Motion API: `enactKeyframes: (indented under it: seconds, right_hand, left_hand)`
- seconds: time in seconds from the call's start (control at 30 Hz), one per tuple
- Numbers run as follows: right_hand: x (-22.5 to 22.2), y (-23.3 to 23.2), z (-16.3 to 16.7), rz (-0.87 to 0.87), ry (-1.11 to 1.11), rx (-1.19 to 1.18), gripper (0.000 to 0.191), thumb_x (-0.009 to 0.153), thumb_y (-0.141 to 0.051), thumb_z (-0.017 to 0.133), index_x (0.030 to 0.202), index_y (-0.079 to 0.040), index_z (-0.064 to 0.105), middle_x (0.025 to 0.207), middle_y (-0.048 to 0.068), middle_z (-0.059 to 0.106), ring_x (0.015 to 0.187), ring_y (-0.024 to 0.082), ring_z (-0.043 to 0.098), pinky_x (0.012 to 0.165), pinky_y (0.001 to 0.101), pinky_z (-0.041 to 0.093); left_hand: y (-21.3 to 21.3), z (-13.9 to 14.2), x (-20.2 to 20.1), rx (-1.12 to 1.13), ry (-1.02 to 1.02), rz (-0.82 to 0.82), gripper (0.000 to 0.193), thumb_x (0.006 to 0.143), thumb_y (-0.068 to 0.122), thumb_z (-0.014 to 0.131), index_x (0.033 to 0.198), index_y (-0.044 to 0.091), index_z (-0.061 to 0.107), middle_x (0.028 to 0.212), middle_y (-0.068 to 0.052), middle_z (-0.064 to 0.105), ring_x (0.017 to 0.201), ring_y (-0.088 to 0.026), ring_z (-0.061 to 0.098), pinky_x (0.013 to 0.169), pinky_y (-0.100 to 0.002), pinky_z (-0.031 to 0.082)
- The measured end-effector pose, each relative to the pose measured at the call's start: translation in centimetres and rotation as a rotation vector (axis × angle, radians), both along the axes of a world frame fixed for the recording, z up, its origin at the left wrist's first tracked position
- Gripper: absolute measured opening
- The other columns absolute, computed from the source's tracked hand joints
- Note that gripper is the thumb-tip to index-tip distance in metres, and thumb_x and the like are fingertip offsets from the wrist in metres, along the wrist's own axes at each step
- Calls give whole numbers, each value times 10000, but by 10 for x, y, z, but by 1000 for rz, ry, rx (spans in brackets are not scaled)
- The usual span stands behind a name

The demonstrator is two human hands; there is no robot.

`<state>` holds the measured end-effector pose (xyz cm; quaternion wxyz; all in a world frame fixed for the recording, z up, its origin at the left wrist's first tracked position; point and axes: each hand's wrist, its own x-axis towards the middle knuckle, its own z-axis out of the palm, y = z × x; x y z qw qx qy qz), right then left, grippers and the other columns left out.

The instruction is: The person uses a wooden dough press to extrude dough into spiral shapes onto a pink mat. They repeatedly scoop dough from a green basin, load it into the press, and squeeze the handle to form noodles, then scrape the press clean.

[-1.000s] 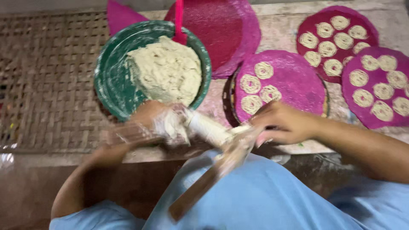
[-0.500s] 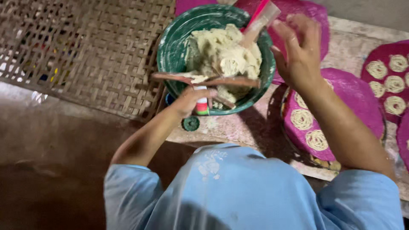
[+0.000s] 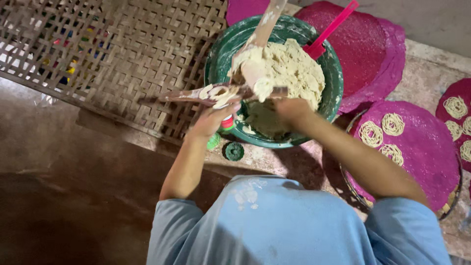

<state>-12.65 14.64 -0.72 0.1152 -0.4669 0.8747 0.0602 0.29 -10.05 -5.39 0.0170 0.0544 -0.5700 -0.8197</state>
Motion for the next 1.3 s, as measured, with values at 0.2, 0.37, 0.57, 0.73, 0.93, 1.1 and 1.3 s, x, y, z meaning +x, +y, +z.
enactKeyframes:
  seconds: [0.2,0.37,0.57,0.73,0.93,1.1,1.3]
  right_hand:
    - [-24,108,126,-498,-512,-359,173,1034,-245,557,1104,-129,666,651,42,648,580,169,634,549,340,518]
    - [-9,108,175,-198,-187,-692,304,1015,-207,669,1314,-165,702,870,80,722,692,162,681,594,323,541]
    - [-13,90,179,26,167,-654,342,984,-173,734,1324,-142,718,1006,150,763,803,314,733,710,412,590]
    - [-11,87,141,-87,45,-791,328,996,-125,701,1323,-99,719,1064,183,756,820,284,752,752,399,606]
    - [-3,66,62,-251,-62,-1152,297,1045,-39,668,1341,-33,686,1194,178,749,976,188,747,848,322,605]
    - [15,58,25,-446,-207,-1241,335,1021,-10,661,1356,0,661,1039,134,787,808,105,648,748,267,542]
    - [23,56,22,-315,38,-1313,347,1026,24,646,1373,10,625,1077,183,754,853,163,723,772,292,557]
  left_hand:
    - [-37,14,15,-17,191,-203,291,976,95,712,1243,-7,659,1037,-55,699,828,-142,647,721,-311,545]
    - [-16,33,5,147,194,-296,401,931,71,717,1319,-3,652,1009,-67,695,832,-147,655,728,-312,549]
    - [11,42,2,76,175,-239,431,885,89,725,1293,-27,650,1146,-65,696,982,-130,647,833,-302,551]
    - [37,45,-9,250,116,-85,302,956,148,699,1208,-17,672,988,-86,683,797,-166,652,703,-335,572]
    - [86,58,-42,284,247,63,263,953,157,691,1179,34,636,1005,-31,652,788,-148,647,675,-333,561]
    - [118,63,-68,227,206,170,214,965,159,701,1132,38,646,916,-31,653,750,-141,646,672,-317,549]
    - [127,67,-75,32,208,94,181,979,160,692,1101,28,675,921,-24,675,786,-106,649,723,-275,535]
